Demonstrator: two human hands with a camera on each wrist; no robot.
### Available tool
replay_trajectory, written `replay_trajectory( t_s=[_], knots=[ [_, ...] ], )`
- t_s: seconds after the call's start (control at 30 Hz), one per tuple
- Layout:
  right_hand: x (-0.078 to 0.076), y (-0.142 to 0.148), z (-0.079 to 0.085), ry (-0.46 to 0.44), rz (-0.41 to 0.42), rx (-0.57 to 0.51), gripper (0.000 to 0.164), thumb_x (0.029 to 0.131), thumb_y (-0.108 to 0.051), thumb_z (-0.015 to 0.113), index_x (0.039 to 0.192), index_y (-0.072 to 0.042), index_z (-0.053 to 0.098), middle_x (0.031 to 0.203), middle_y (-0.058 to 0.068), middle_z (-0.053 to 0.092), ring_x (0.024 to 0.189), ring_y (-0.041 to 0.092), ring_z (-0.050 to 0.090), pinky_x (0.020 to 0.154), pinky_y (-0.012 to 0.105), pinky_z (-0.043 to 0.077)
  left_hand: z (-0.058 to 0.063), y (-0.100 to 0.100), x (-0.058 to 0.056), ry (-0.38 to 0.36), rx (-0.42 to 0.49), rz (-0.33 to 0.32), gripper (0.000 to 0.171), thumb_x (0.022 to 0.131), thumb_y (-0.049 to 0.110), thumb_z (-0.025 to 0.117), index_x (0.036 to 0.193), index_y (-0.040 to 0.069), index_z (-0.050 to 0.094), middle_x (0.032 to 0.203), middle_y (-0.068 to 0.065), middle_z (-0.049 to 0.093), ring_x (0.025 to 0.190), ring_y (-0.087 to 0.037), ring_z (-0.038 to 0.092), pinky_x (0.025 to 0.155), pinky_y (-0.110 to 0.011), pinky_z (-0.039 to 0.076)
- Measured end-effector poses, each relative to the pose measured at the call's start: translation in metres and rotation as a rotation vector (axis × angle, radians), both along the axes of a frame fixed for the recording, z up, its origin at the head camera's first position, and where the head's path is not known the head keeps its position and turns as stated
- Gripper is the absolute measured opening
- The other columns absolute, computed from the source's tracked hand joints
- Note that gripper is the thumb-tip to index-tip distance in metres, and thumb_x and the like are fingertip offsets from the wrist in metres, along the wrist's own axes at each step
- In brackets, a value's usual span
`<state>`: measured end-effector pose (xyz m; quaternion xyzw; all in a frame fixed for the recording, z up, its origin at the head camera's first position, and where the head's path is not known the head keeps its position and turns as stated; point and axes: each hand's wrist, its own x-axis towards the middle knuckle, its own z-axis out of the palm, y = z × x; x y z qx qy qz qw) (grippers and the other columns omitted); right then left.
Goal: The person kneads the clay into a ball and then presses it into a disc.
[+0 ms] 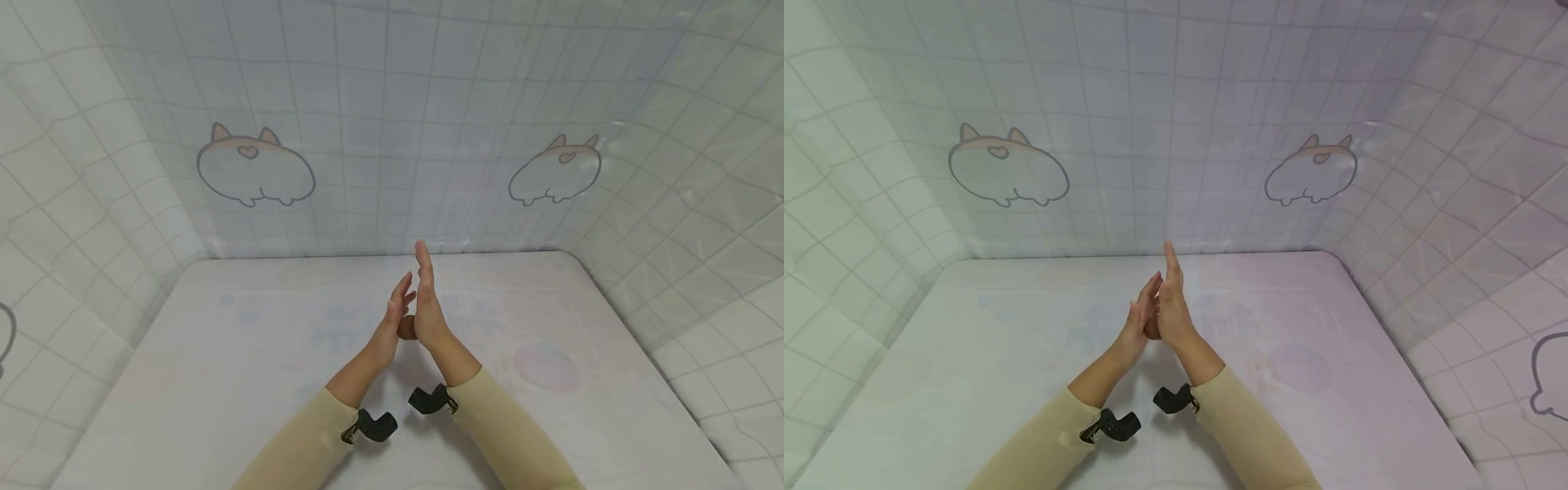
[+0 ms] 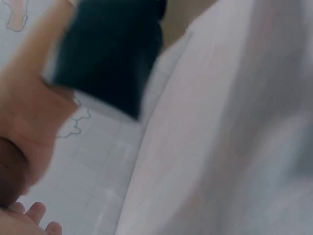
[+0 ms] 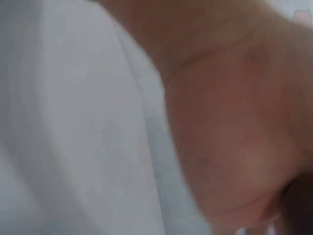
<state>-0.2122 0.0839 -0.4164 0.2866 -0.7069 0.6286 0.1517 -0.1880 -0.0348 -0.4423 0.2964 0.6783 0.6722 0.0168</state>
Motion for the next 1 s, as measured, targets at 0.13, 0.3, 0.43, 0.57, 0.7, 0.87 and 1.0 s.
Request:
replay_trajectory(
  t_s=[0.13, 0.3, 0.43, 0.57, 0.7, 0.87, 1.0],
  knots=[
    [-0.004, -0.001, -0.007, -0.100, 0.016, -0.014, 0.098, 0.086, -0.088, 0.013, 0.162, -0.027, 0.000, 0.167, -0.004, 0.001, 0.153, 0.024, 0.003, 0.116, 0.063, 0.004, 0.003, -0.001, 0.001, 0.026, 0.057, -0.047, 0.097, 0.091, 0.082, 0.006, 0.162, 0.015, 0.001, 0.167, -0.009, -0.002, 0.151, -0.037, 0.011, 0.116, -0.063, 0.006],
    [-0.005, -0.003, -0.019, -0.187, 0.082, -0.030, 0.098, 0.084, -0.091, 0.015, 0.162, -0.034, -0.001, 0.167, -0.008, -0.004, 0.151, 0.025, 0.003, 0.113, 0.066, 0.011, 0.007, -0.001, 0.003, 0.098, 0.106, -0.025, 0.095, 0.093, 0.080, 0.008, 0.162, 0.015, -0.001, 0.168, -0.005, -0.004, 0.152, -0.035, 0.004, 0.115, -0.065, 0.002],
    [-0.003, -0.007, -0.027, -0.163, 0.128, -0.016, 0.096, 0.088, -0.087, 0.012, 0.162, -0.027, -0.003, 0.167, -0.001, -0.005, 0.139, 0.034, 0.028, 0.109, 0.057, 0.027, 0.011, -0.001, 0.002, 0.142, 0.134, 0.061, 0.097, 0.092, 0.082, 0.011, 0.162, 0.017, -0.003, 0.167, -0.009, -0.003, 0.152, -0.031, 0.001, 0.111, -0.070, -0.001],
    [0.001, -0.012, -0.030, -0.075, 0.161, 0.005, 0.093, 0.093, -0.080, 0.007, 0.162, -0.019, -0.003, 0.168, 0.006, -0.004, 0.149, 0.033, 0.013, 0.114, 0.055, 0.021, 0.018, -0.002, 0.000, 0.168, 0.144, 0.118, 0.097, 0.091, 0.083, 0.012, 0.162, 0.019, -0.007, 0.167, -0.010, -0.001, 0.152, -0.030, -0.003, 0.112, -0.070, 0.000],
    [0.007, -0.016, -0.028, 0.018, 0.203, 0.018, 0.093, 0.095, -0.077, 0.006, 0.162, -0.011, -0.002, 0.168, 0.011, -0.001, 0.153, 0.030, 0.004, 0.118, 0.059, 0.006, 0.022, -0.006, -0.004, 0.189, 0.134, 0.166, 0.100, 0.090, 0.084, 0.012, 0.161, 0.018, -0.008, 0.166, -0.009, 0.000, 0.152, -0.031, -0.003, 0.114, -0.067, 0.001],
    [0.015, -0.019, -0.024, 0.077, 0.259, 0.030, 0.092, 0.096, -0.076, 0.004, 0.161, -0.011, -0.005, 0.167, 0.013, -0.004, 0.153, 0.028, 0.001, 0.118, 0.059, 0.005, 0.023, -0.012, -0.012, 0.179, 0.127, 0.244, 0.102, 0.087, 0.087, 0.011, 0.162, 0.018, -0.005, 0.166, -0.011, 0.005, 0.152, -0.031, 0.004, 0.115, -0.066, 0.006],
    [0.020, -0.020, -0.021, 0.106, 0.267, 0.004, 0.091, 0.096, -0.076, 0.004, 0.162, -0.014, -0.005, 0.167, 0.016, -0.006, 0.153, 0.027, -0.003, 0.117, 0.059, 0.002, 0.023, -0.014, -0.016, 0.114, 0.123, 0.252, 0.101, 0.086, 0.088, 0.012, 0.162, 0.024, -0.002, 0.166, -0.008, 0.008, 0.152, -0.028, 0.007, 0.114, -0.068, 0.006]
  ],
)
